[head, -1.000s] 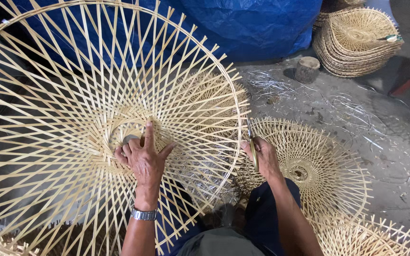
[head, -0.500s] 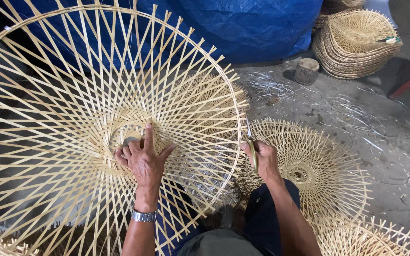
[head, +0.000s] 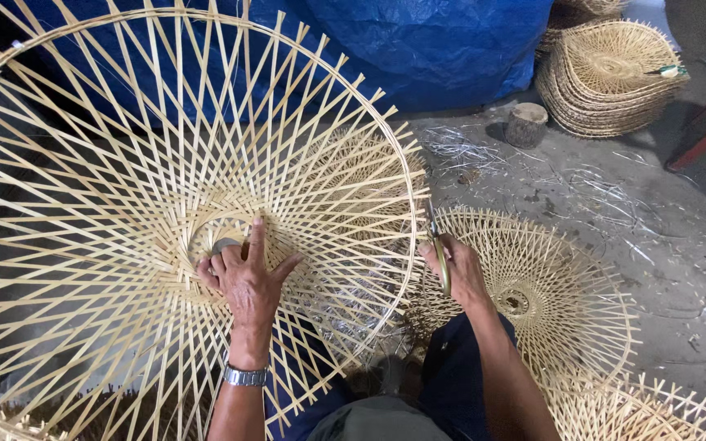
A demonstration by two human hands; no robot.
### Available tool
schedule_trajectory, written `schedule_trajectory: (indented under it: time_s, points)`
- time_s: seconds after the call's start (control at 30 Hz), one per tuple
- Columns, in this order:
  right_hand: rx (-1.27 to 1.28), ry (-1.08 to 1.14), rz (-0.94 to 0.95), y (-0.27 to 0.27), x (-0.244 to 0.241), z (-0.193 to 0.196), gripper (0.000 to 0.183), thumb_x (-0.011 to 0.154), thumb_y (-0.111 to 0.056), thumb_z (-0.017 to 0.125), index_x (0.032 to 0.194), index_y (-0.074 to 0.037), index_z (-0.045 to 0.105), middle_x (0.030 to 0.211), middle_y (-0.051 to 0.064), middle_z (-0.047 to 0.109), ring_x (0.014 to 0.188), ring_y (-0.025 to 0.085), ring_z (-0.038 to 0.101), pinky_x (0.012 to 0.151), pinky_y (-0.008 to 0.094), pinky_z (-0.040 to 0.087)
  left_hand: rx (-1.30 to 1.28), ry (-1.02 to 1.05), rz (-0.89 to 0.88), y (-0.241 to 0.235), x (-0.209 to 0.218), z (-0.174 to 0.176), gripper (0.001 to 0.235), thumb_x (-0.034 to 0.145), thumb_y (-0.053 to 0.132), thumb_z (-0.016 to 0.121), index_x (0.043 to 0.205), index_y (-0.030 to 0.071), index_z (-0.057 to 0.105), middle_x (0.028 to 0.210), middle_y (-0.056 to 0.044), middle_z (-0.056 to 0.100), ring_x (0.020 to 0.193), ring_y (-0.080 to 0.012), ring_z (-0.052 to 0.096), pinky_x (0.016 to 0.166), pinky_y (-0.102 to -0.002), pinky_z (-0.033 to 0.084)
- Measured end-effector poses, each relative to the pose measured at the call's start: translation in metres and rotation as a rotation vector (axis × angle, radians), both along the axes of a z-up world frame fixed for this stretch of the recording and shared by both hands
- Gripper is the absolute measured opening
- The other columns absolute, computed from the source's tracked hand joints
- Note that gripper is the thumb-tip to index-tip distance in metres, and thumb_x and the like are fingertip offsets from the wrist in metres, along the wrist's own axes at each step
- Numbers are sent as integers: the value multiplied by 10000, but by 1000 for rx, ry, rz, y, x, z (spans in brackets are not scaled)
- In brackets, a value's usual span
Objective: The person uses shears to trim the protruding ends of bamboo strips on a large circular woven basket. They hold the basket steady with one hand while cutting the excess material around the rim with the other.
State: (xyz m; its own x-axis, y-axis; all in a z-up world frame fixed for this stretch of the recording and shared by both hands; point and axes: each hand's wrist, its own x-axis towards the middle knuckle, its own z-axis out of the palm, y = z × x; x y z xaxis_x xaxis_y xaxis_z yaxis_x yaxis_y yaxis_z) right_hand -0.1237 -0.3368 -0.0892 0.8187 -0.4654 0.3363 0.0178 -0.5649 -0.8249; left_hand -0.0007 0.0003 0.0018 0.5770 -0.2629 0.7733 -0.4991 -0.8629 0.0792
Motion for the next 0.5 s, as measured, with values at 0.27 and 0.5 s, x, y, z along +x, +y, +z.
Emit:
schedule_trajectory:
  time_s: [0.27,0.5]
  points:
    - [21,64,8,-3,8,20,686,840,-752,500,745,-87,638,550,40,587,437,139,571,364,309,460,9,16,11,0,0,3,976,663,690,803,1505,301,499,923,-85,534,939,-285,532,1004,-591,266]
    - [18,-77,29,2,4,24,540,928,-540,614,643,-81,597,489,5,536,388,107,507,318,280,408,12,2,-4,1,0,2,1001,677,683,815,1535,298,471,922,-83,530,932,-281,535,1023,-586,265]
